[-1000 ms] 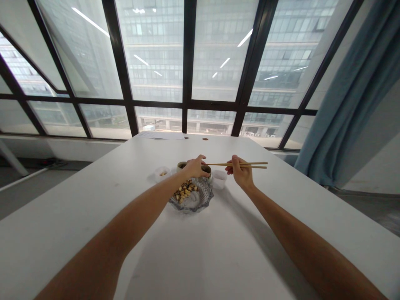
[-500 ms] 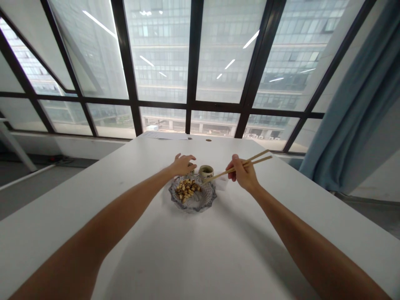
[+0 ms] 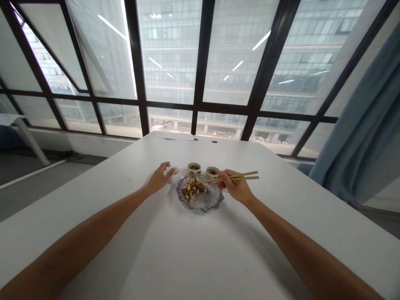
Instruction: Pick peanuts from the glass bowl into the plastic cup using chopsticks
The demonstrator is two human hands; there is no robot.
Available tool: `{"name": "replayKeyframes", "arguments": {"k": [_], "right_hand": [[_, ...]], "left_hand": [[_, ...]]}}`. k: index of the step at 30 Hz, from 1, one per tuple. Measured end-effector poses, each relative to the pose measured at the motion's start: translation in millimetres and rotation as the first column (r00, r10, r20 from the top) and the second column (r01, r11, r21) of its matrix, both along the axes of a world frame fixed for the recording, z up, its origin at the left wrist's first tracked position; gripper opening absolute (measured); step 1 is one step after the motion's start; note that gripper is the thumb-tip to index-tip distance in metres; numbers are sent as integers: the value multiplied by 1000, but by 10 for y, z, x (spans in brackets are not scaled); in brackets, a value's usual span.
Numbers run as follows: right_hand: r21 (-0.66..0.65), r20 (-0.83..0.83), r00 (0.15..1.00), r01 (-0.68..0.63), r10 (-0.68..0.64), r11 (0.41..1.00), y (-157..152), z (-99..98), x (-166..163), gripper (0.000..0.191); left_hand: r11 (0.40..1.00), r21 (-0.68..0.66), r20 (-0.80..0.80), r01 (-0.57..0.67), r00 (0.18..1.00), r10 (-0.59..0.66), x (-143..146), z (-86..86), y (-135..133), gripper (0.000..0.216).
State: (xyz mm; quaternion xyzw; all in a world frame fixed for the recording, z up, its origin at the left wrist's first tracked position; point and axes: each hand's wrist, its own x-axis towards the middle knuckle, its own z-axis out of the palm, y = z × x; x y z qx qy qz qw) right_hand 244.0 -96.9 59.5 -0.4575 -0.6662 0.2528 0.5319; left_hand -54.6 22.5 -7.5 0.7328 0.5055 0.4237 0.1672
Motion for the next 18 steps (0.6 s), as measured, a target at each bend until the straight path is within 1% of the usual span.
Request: {"name": "replayKeyframes", "arguments": {"k": [3,6,9,12,18], "right_hand": [[39,-12,999,30,-30,999,5,24,33,50],[15,18,1000,16,-17,1000,-18,80,63,52],[-19,107,994,-7,9,1000,-57,153,92,53],[-25,202,979,-27,31,999,-91,209,111,54],[-6,355,933,-60,58,998,-112,213,92,50]], "left_hand": [[996,-79,-19,-33,999,32,5,-49,-40,68],[995,-92,-68,-43,997,37,5,-26,-88,73],[995,-96,-84,-23,996,15,13,13,-135,77],[994,-106,-89,-16,996,6,23,30,-162,76],[996,-92,-90,-14,996,6,32,24,-159,75]]}}
